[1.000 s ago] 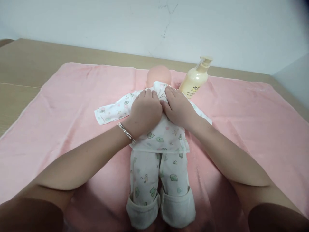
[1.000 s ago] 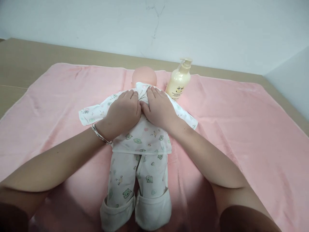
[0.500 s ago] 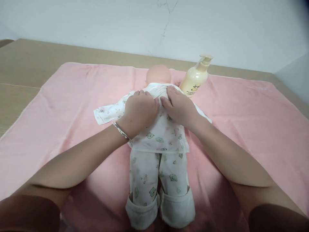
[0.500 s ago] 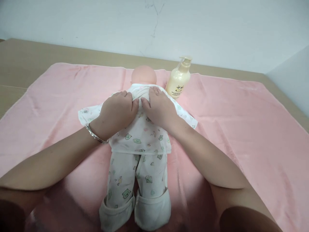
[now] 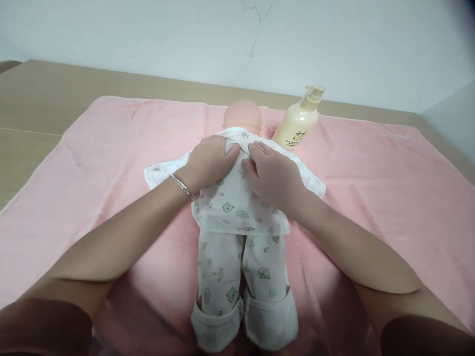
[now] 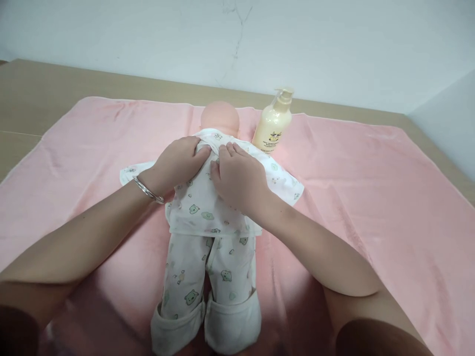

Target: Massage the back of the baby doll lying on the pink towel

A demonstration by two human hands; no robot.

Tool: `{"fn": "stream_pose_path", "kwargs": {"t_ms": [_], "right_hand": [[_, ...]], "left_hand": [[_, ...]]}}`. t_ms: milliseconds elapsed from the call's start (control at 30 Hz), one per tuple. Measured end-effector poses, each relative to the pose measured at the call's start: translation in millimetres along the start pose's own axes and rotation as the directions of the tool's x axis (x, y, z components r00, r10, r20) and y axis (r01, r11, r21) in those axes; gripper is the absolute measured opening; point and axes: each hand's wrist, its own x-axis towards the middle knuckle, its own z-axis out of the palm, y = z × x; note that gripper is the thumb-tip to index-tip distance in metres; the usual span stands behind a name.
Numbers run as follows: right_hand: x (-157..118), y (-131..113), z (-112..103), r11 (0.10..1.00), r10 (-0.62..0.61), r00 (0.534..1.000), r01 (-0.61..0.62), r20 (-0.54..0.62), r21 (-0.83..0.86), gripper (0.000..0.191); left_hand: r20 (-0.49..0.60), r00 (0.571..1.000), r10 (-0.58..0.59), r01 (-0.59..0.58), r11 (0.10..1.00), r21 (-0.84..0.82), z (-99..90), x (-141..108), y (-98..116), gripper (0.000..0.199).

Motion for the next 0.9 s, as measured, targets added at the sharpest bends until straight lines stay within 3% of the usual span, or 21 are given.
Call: {"fn": "stream_pose_path", "kwargs": {"t_ms": [100, 233, 400, 600, 767, 900], "right_hand": [[15, 9, 3, 0.997, 0.052, 0.998, -0.054, 0.029, 0.055, 0.042], [33, 23, 9, 0.997, 0.011, 0.999, -0.013, 0.036, 0.071, 0.041], [23, 16, 10, 0.999, -0.029, 0.999, 0.028, -0.032, -0.019, 0.042], [4, 1, -1, 0.996, -0.071, 0.997, 0.069, -0.023, -0.049, 0.038], [28, 20, 9, 0.996, 0.027, 1.0, -0.027, -0.008, 0.082, 0.035], [36, 30, 20, 0.995, -0.011, 0.998, 0.016, -0.059, 0.095, 0.038]], "left_hand": [[-0.048, 0.994, 0.094, -0.088, 0.991, 0.101, 2.3, -12, 9, 0.038], [-0.067, 0.978, 0.195, -0.181, 0.969, 0.169, 2.7, -26, 18, 0.037], [-0.042, 0.998, 0.054, -0.051, 0.996, 0.072, -3.4, -18, 17, 0.035], [-0.012, 0.998, -0.061, 0.059, 0.994, -0.094, -1.7, 0, 6, 0.033], [-0.12, 0.991, 0.064, -0.054, 0.995, 0.085, 6.9, -12, 9, 0.037], [-0.185, 0.963, 0.196, -0.16, 0.968, 0.193, 8.7, -26, 16, 0.038]]}}
